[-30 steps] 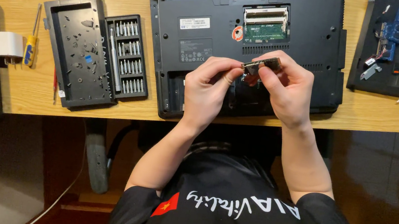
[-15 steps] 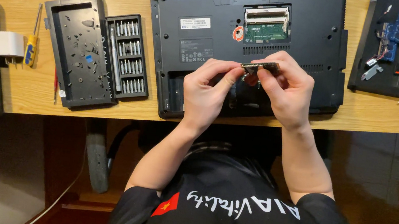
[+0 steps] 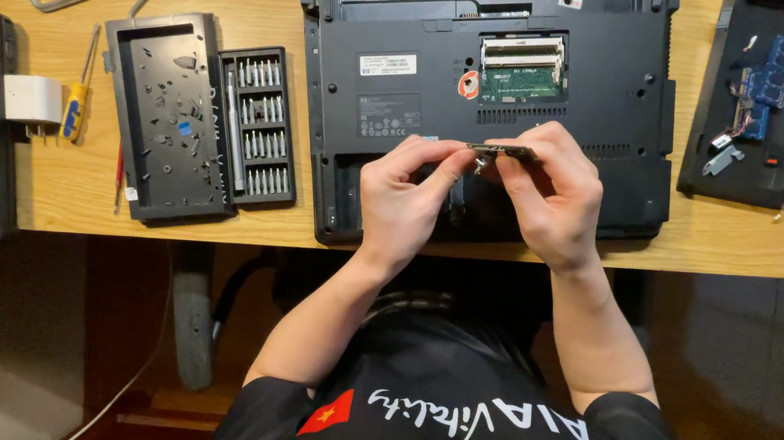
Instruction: Disassembling a laptop to access internal components, removing and reinstalling the keyboard and working on a Wi-Fi card.
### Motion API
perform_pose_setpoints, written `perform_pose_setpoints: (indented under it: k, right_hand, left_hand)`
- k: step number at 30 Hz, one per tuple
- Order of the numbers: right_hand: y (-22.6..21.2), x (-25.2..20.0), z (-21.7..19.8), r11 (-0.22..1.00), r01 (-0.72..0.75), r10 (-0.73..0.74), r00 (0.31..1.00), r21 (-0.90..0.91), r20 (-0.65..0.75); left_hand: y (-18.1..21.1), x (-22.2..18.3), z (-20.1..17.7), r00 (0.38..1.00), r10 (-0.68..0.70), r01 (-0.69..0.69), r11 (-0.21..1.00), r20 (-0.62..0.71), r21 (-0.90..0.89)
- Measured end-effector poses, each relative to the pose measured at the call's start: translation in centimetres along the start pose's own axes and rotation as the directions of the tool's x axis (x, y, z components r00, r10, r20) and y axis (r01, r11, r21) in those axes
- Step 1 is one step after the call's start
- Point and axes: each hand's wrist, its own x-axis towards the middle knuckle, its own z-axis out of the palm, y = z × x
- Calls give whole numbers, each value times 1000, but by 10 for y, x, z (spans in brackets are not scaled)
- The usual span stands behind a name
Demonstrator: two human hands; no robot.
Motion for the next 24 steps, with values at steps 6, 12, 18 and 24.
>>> perform_pose_setpoints:
  k: [6, 12, 18, 24]
  right_hand:
    - [-1, 1, 2, 999, -39, 39, 999, -13, -16]
    - [11, 1, -13, 984, -133, 135, 991, 115, -8]
    - [-11, 15, -35, 982, 50, -13, 980, -181, 200]
    - [-15, 17, -53, 803, 193, -42, 962, -564, 269]
  left_hand:
    - [-7, 3, 2, 1000, 11, -10, 998, 19, -57]
    - [15, 9, 0, 988, 81, -83, 997, 134, 6]
    - [12, 8, -6, 967, 178, -205, 969, 185, 141]
    - [7, 6, -13, 986, 140, -144, 989, 90, 35]
